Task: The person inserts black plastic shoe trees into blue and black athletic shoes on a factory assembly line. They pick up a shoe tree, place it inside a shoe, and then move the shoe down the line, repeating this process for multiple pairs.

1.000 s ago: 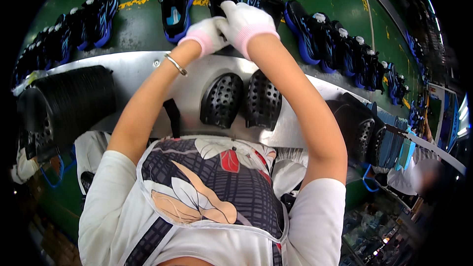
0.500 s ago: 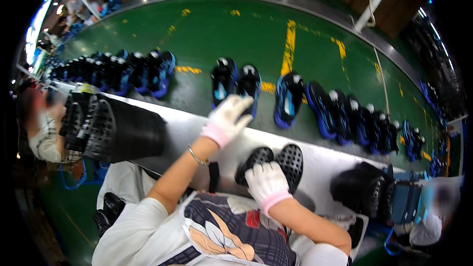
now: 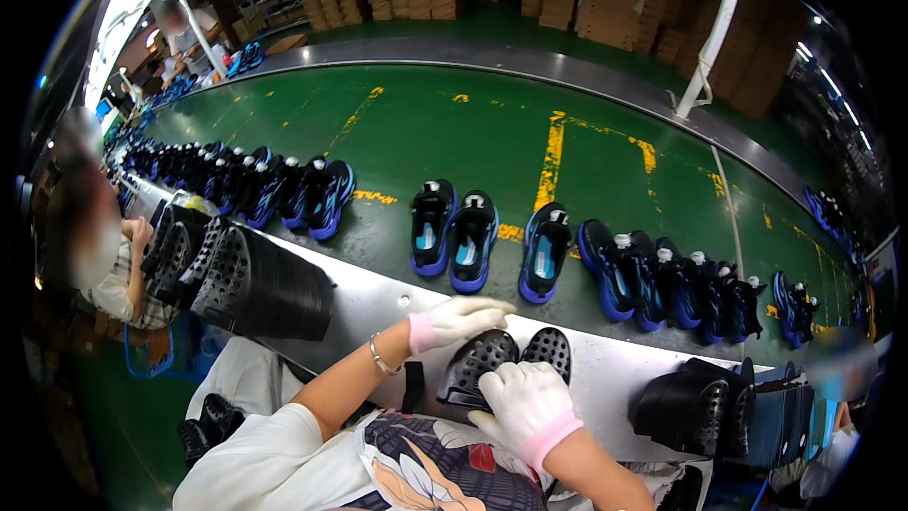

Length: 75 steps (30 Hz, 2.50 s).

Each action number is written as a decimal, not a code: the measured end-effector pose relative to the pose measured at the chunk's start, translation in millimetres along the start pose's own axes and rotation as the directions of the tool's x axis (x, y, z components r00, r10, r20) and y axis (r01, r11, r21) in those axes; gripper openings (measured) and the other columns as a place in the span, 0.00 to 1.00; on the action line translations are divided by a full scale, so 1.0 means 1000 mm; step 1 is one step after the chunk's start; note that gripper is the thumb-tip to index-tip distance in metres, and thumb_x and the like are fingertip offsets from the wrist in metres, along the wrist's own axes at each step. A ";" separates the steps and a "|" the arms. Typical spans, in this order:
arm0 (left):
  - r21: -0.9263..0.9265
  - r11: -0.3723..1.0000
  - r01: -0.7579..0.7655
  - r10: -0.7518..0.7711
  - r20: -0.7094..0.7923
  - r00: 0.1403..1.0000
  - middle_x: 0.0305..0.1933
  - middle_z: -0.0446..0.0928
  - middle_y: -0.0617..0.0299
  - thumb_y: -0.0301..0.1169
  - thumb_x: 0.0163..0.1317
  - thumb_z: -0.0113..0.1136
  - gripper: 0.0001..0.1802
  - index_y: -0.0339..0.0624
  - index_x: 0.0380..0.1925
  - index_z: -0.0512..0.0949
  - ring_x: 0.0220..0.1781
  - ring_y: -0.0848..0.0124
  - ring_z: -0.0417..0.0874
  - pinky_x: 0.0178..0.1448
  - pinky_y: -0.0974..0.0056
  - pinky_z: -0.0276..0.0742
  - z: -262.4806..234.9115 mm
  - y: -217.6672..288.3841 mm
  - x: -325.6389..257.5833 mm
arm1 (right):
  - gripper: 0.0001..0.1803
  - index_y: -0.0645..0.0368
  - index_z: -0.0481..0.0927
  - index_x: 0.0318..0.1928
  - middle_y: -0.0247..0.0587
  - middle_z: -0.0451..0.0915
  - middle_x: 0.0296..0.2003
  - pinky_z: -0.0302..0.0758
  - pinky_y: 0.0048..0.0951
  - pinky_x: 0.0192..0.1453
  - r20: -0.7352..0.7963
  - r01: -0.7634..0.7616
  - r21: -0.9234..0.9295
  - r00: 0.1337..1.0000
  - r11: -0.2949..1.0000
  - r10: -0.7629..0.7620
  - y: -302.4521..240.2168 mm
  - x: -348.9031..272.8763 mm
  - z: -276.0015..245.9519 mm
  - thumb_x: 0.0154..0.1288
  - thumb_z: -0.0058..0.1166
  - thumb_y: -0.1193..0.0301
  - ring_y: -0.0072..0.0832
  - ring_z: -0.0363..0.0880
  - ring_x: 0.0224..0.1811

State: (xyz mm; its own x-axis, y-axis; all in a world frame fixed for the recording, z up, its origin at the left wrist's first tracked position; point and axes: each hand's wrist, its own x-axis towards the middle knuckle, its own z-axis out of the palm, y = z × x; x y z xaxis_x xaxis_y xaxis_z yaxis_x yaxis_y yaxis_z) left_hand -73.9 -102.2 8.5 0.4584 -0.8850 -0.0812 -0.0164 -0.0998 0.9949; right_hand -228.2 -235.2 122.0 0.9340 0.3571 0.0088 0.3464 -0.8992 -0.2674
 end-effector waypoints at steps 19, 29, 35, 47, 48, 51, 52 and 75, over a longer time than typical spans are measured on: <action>-0.877 0.478 -0.045 -0.123 -0.118 0.985 0.41 0.79 0.58 0.45 0.70 0.52 0.18 0.41 0.47 0.73 0.43 0.67 0.82 0.48 0.61 0.81 0.016 0.017 0.026 | 0.25 0.61 0.77 0.49 0.46 0.80 0.36 0.77 0.37 0.43 -0.069 -0.330 0.339 0.925 0.881 0.373 0.034 0.003 -0.013 0.55 0.64 0.60 0.38 0.81 0.36; -0.607 0.706 -0.365 -0.052 -0.559 0.828 0.27 0.71 0.72 0.40 0.68 0.57 0.12 0.43 0.33 0.75 0.29 0.83 0.70 0.34 0.73 0.68 0.021 0.016 0.054 | 0.25 0.63 0.77 0.46 0.52 0.82 0.35 0.77 0.41 0.44 -0.158 -0.422 0.318 0.860 0.849 0.486 0.041 0.025 0.007 0.56 0.62 0.55 0.46 0.82 0.38; -0.526 0.763 -0.375 -0.060 -0.635 0.770 0.24 0.67 0.73 0.40 0.67 0.59 0.13 0.42 0.31 0.73 0.26 0.84 0.67 0.29 0.73 0.65 0.016 0.019 0.059 | 0.20 0.63 0.77 0.42 0.54 0.81 0.34 0.76 0.42 0.45 -0.100 -0.480 0.303 0.843 0.823 0.529 0.040 0.037 0.009 0.59 0.60 0.59 0.49 0.81 0.38; 0.463 0.863 -0.202 0.425 -0.449 0.786 0.48 0.76 0.49 0.43 0.63 0.54 0.22 0.39 0.50 0.76 0.51 0.52 0.78 0.56 0.55 0.74 -0.007 -0.038 0.068 | 0.16 0.58 0.75 0.32 0.51 0.79 0.25 0.75 0.46 0.34 -0.231 -0.482 -0.129 0.864 0.867 0.446 0.090 0.041 -0.004 0.59 0.58 0.58 0.50 0.79 0.28; 0.456 0.868 -0.196 0.394 -0.392 0.831 0.50 0.75 0.51 0.43 0.61 0.55 0.22 0.40 0.50 0.76 0.51 0.52 0.77 0.56 0.55 0.74 -0.009 -0.036 0.068 | 0.15 0.58 0.75 0.31 0.51 0.79 0.24 0.74 0.47 0.34 -0.234 -0.501 -0.118 0.853 0.858 0.466 0.097 0.040 -0.007 0.59 0.58 0.58 0.50 0.79 0.28; 0.546 0.824 -0.152 0.350 -0.279 0.894 0.53 0.71 0.53 0.36 0.58 0.59 0.22 0.40 0.51 0.75 0.54 0.53 0.75 0.58 0.56 0.73 -0.010 -0.036 0.070 | 0.17 0.59 0.76 0.28 0.52 0.79 0.23 0.75 0.45 0.35 -0.100 -0.554 -0.105 0.832 0.826 0.545 0.112 0.045 -0.014 0.60 0.55 0.56 0.50 0.80 0.29; 0.580 0.804 -0.136 0.355 -0.284 0.890 0.52 0.71 0.54 0.35 0.57 0.61 0.20 0.40 0.49 0.75 0.52 0.53 0.76 0.56 0.55 0.74 -0.007 -0.038 0.073 | 0.18 0.59 0.77 0.30 0.53 0.80 0.24 0.76 0.45 0.36 -0.018 -0.592 -0.117 0.804 0.797 0.595 0.115 0.045 -0.015 0.60 0.54 0.55 0.50 0.80 0.30; 0.606 0.794 0.049 0.168 -0.296 0.940 0.41 0.79 0.54 0.46 0.61 0.58 0.17 0.43 0.37 0.79 0.42 0.54 0.81 0.47 0.54 0.79 0.019 -0.046 0.124 | 0.22 0.60 0.84 0.36 0.55 0.84 0.35 0.79 0.43 0.47 0.120 -0.569 -0.469 0.716 0.675 0.687 0.168 0.167 0.043 0.62 0.51 0.53 0.48 0.84 0.40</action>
State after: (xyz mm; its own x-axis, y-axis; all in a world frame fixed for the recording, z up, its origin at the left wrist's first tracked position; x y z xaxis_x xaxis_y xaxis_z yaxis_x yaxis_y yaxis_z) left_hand -33.2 -215.8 -48.2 0.6916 -0.7141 0.1084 -0.5290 -0.3985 0.7492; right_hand -17.6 -315.5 37.4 0.8967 -0.3318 -0.2930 -0.2566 -0.9290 0.2667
